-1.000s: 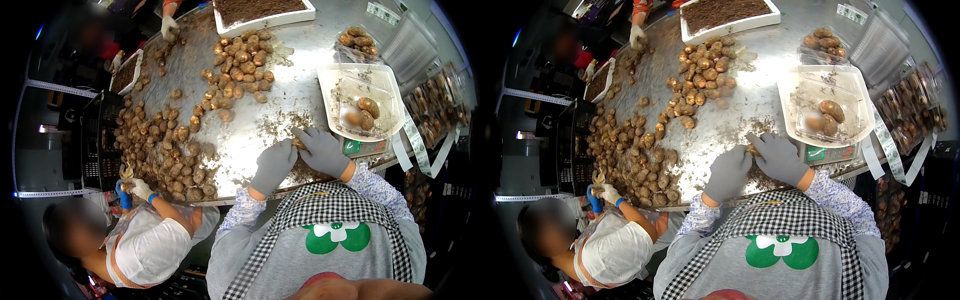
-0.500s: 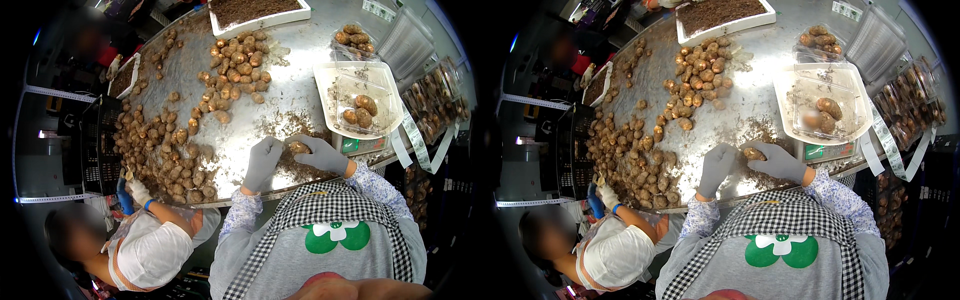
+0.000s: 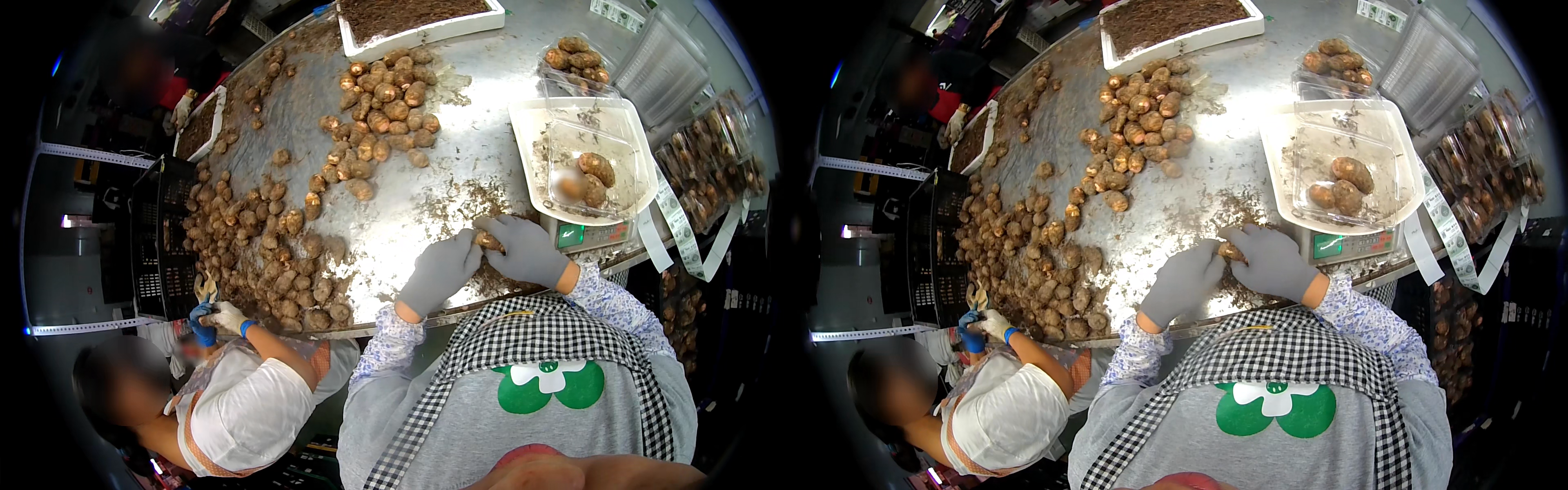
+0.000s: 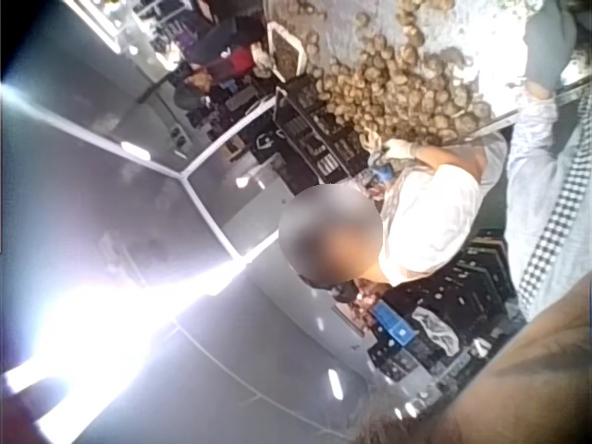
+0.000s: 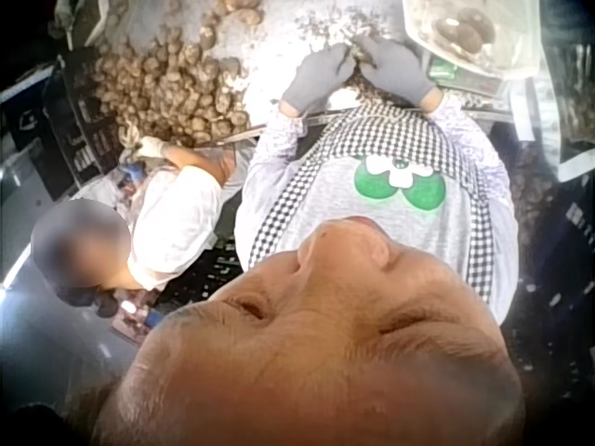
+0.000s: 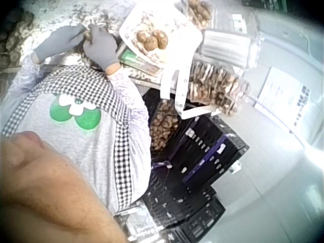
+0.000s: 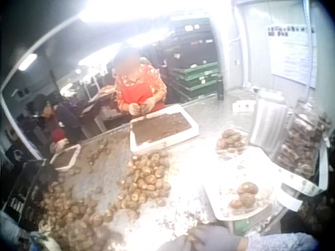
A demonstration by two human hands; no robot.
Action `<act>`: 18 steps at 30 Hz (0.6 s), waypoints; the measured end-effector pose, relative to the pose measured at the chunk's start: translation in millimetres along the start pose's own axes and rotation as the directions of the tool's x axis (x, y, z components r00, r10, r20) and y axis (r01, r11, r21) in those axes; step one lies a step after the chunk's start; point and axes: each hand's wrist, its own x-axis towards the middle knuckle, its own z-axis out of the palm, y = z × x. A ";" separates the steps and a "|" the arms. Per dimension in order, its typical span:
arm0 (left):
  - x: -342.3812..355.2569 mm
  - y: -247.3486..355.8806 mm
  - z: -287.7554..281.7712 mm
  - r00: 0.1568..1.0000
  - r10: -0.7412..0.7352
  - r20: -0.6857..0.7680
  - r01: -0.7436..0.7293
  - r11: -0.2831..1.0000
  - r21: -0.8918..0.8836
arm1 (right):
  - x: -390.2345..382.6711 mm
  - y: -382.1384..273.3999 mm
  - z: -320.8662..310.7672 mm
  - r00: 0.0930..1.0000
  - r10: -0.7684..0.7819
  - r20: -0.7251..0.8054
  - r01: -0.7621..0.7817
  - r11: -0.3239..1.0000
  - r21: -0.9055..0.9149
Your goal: The person picks potatoes from a large metal table, places them into a clear plastic container on a scale, and then moves the filled container to a nearby crate. The person repeats this process, handling the potatoes one at a time or in small groups.
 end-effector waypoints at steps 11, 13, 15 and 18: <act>1.0 -0.2 13.1 0.994 -0.049 -0.098 0.047 0.999 -0.018 | -3.2 4.0 -2.6 0.989 0.018 0.146 -0.046 0.981 0.188; 1.7 -0.5 -0.5 0.985 -0.158 -0.064 0.140 0.963 -0.231 | -4.0 10.8 -3.4 0.982 0.060 0.177 -0.134 0.885 0.445; 1.6 -3.6 -11.0 0.973 -0.225 -0.054 0.198 0.930 -0.311 | -1.8 10.3 -9.4 0.959 0.104 0.264 -0.236 0.807 0.541; -0.1 -14.9 -16.0 0.975 -0.219 -0.047 0.202 0.951 -0.235 | -1.4 10.6 -9.7 0.950 0.099 0.296 -0.271 0.730 0.628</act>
